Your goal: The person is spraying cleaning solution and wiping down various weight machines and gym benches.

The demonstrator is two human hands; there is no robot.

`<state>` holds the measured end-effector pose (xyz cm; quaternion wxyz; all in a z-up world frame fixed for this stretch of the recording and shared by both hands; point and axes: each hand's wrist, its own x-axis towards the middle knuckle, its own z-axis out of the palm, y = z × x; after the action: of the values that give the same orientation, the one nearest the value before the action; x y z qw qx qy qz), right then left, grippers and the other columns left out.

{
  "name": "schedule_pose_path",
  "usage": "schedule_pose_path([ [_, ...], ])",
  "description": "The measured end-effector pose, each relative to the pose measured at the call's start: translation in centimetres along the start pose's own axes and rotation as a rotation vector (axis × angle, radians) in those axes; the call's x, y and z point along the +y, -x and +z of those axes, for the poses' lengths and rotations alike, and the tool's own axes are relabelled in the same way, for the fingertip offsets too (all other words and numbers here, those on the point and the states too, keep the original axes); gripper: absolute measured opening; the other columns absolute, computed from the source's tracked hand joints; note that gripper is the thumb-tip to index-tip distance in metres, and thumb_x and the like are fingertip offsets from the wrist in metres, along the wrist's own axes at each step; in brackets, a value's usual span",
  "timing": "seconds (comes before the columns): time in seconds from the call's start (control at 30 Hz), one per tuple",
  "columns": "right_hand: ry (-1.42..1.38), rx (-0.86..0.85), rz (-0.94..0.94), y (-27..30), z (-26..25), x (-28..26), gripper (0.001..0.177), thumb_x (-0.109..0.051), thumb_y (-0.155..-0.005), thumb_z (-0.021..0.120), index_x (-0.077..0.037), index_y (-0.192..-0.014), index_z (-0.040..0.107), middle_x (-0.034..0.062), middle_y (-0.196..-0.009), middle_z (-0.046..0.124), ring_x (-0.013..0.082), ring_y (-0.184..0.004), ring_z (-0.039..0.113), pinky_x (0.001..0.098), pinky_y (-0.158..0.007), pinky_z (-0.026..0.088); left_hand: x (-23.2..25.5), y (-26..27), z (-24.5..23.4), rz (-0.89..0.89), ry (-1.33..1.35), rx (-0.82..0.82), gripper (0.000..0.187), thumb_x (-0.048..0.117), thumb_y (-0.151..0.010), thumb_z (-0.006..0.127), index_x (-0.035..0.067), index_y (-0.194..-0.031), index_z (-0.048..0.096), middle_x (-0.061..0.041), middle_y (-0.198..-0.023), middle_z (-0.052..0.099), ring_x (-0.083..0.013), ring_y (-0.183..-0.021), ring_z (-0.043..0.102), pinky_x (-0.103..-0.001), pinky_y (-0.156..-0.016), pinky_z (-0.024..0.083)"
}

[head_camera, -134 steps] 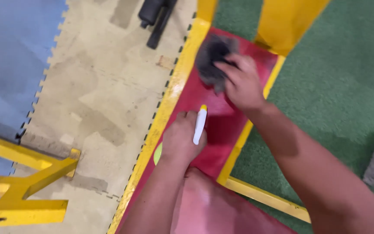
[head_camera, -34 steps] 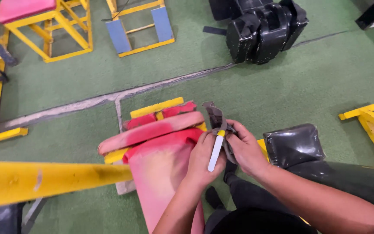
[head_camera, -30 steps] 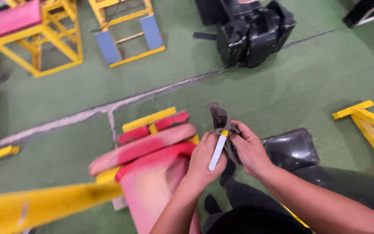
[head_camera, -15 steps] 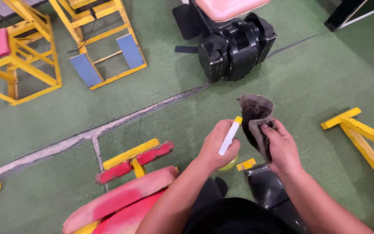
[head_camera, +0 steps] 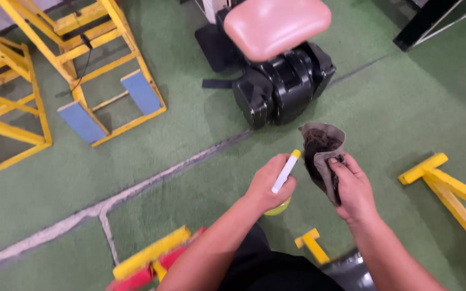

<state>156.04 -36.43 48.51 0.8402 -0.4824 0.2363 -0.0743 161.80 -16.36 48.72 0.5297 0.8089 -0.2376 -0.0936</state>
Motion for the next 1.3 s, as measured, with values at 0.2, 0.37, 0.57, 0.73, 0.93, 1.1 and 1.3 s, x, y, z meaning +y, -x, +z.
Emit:
schedule_pose_path([
  [0.2,-0.016,0.087,0.099,-11.4,4.0,0.9,0.023,-0.010,-0.105,0.056,-0.001,-0.124,0.064,0.0077,-0.112,0.071,0.0174,-0.096,0.069,0.0323,-0.085,0.056,-3.6,-11.2,-3.6,0.012,-0.015,-0.053,0.046,0.019,-0.085,0.058,0.006,-0.129,0.054,-0.023,-0.118,0.064,-0.0451,-0.107,0.064,-0.051,-0.089,0.053],
  [0.37,0.004,0.107,0.144,-17.3,7.4,-0.2,0.024,-0.012,-0.102,0.055,-0.004,-0.122,0.065,0.0055,-0.109,0.072,0.0157,-0.095,0.070,0.0313,-0.084,0.057,-5.1,-18.6,-5.2,-0.025,-0.043,-0.077,0.048,0.019,-0.084,0.059,0.006,-0.130,0.053,-0.024,-0.121,0.064,-0.0460,-0.109,0.063,-0.052,-0.091,0.052],
  [0.57,0.065,0.080,0.143,-25.7,8.4,-1.6,0.027,-0.017,-0.104,0.055,-0.005,-0.127,0.063,0.0062,-0.109,0.071,0.0165,-0.093,0.068,0.0334,-0.080,0.056,-8.3,-25.5,-3.5,-0.001,0.001,-0.016,0.049,0.018,-0.084,0.058,0.005,-0.130,0.053,-0.024,-0.123,0.063,-0.0458,-0.111,0.063,-0.051,-0.092,0.052],
  [0.73,0.096,0.059,0.195,-33.2,6.2,-2.1,0.031,-0.018,-0.102,0.053,-0.007,-0.130,0.061,0.0063,-0.112,0.071,0.0168,-0.095,0.069,0.0336,-0.082,0.057,-11.3,-30.7,-0.4,-0.007,-0.011,0.071,0.050,0.018,-0.084,0.058,0.004,-0.132,0.055,-0.024,-0.124,0.063,-0.0452,-0.111,0.063,-0.050,-0.094,0.052],
  [0.93,0.090,-0.037,0.270,-45.7,-2.1,-3.6,0.032,-0.022,-0.105,0.051,-0.007,-0.131,0.062,0.0066,-0.114,0.071,0.0193,-0.099,0.068,0.0359,-0.087,0.055,-13.0,-38.7,6.5,-0.137,0.021,0.221,0.047,0.020,-0.087,0.058,0.007,-0.132,0.057,-0.022,-0.122,0.066,-0.0440,-0.110,0.065,-0.050,-0.092,0.053],
  [1.1,0.209,-0.150,0.331,-59.0,-6.9,-7.1,0.033,-0.021,-0.101,0.052,-0.007,-0.130,0.062,0.0055,-0.115,0.073,0.0177,-0.100,0.070,0.0349,-0.089,0.057,-16.7,-47.0,16.2,-0.154,-0.058,0.448,0.047,0.019,-0.086,0.059,0.007,-0.132,0.056,-0.023,-0.123,0.064,-0.0463,-0.108,0.064,-0.051,-0.088,0.053],
  [1.3,0.382,-0.334,0.173,-72.4,-12.4,-6.7,0.030,-0.013,-0.104,0.058,0.004,-0.128,0.061,0.0095,-0.110,0.070,0.0167,-0.094,0.066,0.0314,-0.081,0.053,-20.7,-55.6,24.5,-0.280,-0.104,0.593,0.045,0.019,-0.086,0.060,0.008,-0.129,0.055,-0.022,-0.121,0.064,-0.0459,-0.104,0.064,-0.051,-0.085,0.054],
])
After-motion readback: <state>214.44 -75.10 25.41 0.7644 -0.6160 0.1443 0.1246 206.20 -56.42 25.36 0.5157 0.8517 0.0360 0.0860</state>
